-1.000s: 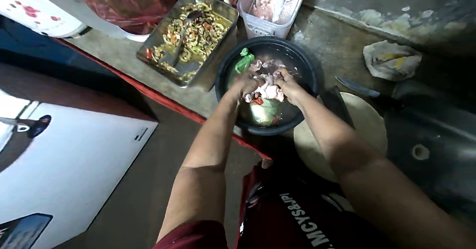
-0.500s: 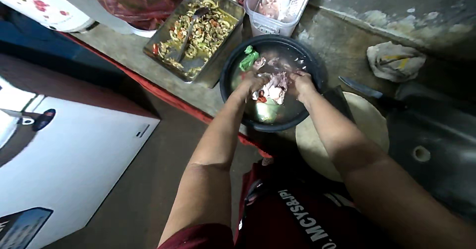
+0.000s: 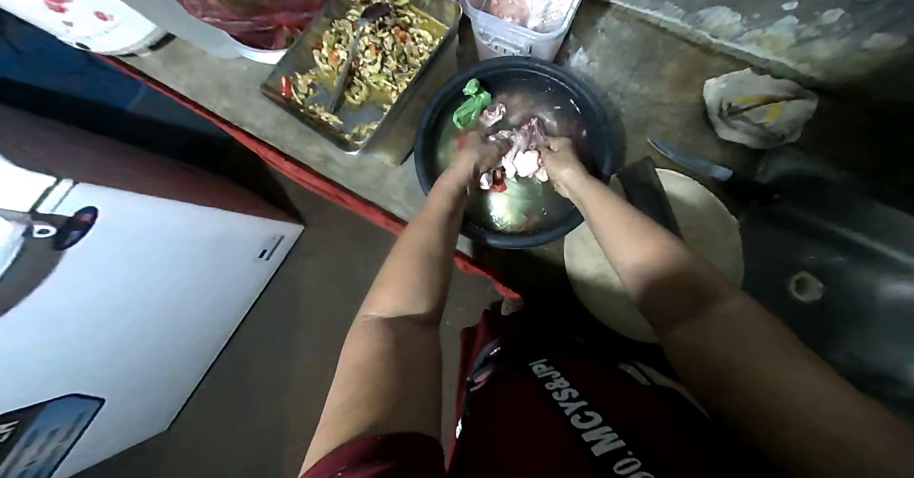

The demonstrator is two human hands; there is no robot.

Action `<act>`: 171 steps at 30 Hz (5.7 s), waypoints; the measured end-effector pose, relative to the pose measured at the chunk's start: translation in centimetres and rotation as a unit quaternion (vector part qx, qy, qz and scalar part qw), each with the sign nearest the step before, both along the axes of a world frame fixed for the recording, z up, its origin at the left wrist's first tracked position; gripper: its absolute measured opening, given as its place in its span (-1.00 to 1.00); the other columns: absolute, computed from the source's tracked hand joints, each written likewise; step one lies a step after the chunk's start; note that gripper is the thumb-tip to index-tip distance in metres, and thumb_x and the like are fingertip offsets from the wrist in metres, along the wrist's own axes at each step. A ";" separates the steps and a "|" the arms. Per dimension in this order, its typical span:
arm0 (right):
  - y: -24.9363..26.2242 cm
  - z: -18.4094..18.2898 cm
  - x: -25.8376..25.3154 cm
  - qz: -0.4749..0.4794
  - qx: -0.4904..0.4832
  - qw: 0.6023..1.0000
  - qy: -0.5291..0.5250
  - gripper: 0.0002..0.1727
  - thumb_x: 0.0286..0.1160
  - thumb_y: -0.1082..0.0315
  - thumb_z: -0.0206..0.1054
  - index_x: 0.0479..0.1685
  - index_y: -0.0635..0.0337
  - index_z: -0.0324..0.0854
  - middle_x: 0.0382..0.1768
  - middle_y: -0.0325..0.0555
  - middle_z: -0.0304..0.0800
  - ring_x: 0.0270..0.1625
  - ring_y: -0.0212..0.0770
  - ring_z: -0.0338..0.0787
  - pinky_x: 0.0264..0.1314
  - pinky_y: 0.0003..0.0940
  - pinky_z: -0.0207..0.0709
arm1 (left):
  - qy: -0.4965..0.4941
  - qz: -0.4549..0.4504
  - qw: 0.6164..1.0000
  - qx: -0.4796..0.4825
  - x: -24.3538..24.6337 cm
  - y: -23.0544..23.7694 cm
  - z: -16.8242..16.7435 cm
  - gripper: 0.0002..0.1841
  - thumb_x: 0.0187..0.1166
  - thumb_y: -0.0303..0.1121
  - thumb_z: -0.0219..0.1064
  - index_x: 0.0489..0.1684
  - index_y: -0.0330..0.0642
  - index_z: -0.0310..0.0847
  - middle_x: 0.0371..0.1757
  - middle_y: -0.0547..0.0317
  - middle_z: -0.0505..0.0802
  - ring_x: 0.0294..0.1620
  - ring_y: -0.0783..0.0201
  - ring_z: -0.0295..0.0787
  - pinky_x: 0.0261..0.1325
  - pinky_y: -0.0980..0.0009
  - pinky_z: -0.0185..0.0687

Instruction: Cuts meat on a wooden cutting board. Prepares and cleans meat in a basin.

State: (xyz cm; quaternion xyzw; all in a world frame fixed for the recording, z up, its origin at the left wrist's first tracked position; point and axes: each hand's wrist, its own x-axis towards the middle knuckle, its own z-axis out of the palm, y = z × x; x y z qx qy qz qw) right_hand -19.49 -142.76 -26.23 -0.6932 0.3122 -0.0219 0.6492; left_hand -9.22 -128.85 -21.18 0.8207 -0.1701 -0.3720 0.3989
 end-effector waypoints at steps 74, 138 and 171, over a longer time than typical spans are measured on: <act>0.3 1.2 -1.2 0.062 0.046 0.997 0.025 -0.62 0.80 0.37 0.05 0.53 0.07 0.36 -0.03 -0.20 0.63 -0.18 -0.42 0.70 -0.10 -0.37 0.66 | 0.010 0.034 0.999 0.019 -2.7 0.9 1.6 -0.60 0.68 -0.19 0.36 0.28 -0.34 0.68 0.13 -0.28 0.81 0.13 -0.10 0.79 0.22 -0.07 0.66; 0.7 1.7 -0.9 0.163 0.016 0.985 -0.051 -0.51 0.74 0.35 0.19 0.57 0.37 0.36 0.38 0.25 0.62 0.37 -0.03 0.68 0.47 -0.05 0.54 | -0.007 0.269 0.952 -0.143 -7.3 2.7 -0.8 -0.58 0.88 -0.16 0.03 0.17 -0.38 0.65 -0.16 -0.11 0.79 -0.28 0.20 0.71 -0.12 0.19 0.70; 0.8 0.5 -1.0 0.131 0.011 0.989 -0.064 -0.38 0.79 -0.05 0.10 0.66 0.14 0.27 0.24 -0.19 0.67 0.15 -0.45 0.72 0.27 -0.40 0.63 | -0.026 0.210 0.972 -0.097 -7.2 2.9 1.1 -0.61 0.81 -0.23 0.20 0.26 -0.42 0.70 0.18 -0.38 0.80 0.30 -0.17 0.73 0.43 -0.12 0.54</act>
